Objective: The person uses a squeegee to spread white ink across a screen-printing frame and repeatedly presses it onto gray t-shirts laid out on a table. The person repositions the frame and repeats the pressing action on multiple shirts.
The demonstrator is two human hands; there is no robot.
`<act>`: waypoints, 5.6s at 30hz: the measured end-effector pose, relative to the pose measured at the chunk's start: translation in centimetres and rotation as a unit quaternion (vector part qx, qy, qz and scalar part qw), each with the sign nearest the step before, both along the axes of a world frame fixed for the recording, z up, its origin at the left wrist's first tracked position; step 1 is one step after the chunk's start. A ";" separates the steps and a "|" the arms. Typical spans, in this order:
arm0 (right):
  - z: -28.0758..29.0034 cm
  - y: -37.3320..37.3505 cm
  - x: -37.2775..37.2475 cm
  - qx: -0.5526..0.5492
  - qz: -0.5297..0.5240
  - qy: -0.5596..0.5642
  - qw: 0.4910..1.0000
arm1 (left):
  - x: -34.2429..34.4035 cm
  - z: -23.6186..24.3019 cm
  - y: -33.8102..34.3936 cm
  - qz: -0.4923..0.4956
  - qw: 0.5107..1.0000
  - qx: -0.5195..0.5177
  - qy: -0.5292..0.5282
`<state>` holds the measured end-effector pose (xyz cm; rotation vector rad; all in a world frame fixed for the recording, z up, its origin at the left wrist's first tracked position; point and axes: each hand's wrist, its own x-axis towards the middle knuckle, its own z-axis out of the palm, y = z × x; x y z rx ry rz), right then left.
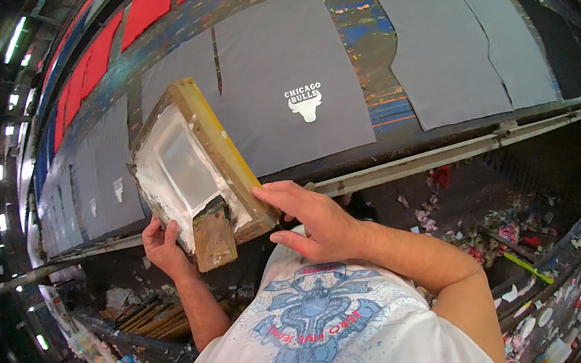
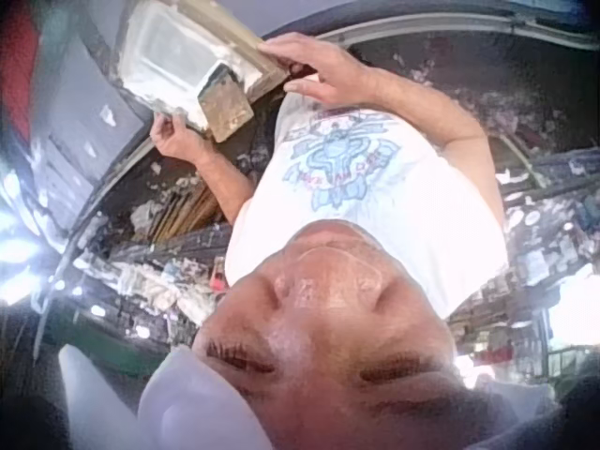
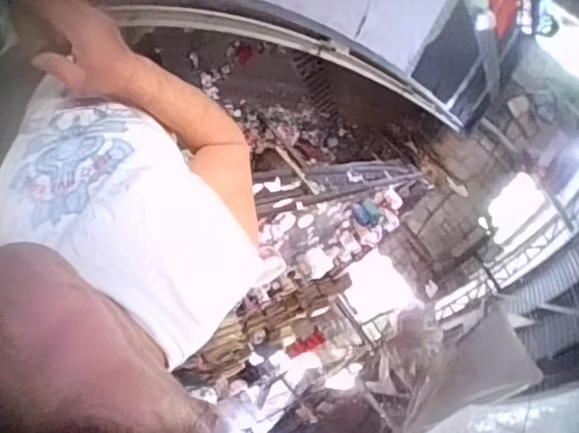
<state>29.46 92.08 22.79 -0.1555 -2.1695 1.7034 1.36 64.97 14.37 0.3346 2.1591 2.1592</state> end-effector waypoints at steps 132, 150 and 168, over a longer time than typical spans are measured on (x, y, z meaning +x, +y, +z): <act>1.8 46.9 40.2 0.421 -0.035 -0.160 0.892 | 44.8 3.9 59.5 -0.272 0.750 -0.416 0.436; 1.4 60.5 35.8 0.388 -0.122 -0.006 0.913 | 48.2 0.1 59.6 -0.140 0.935 -0.273 0.180; 0.8 67.8 20.5 0.230 0.107 -0.419 0.872 | 49.1 -0.3 58.4 -0.115 0.981 -0.127 0.091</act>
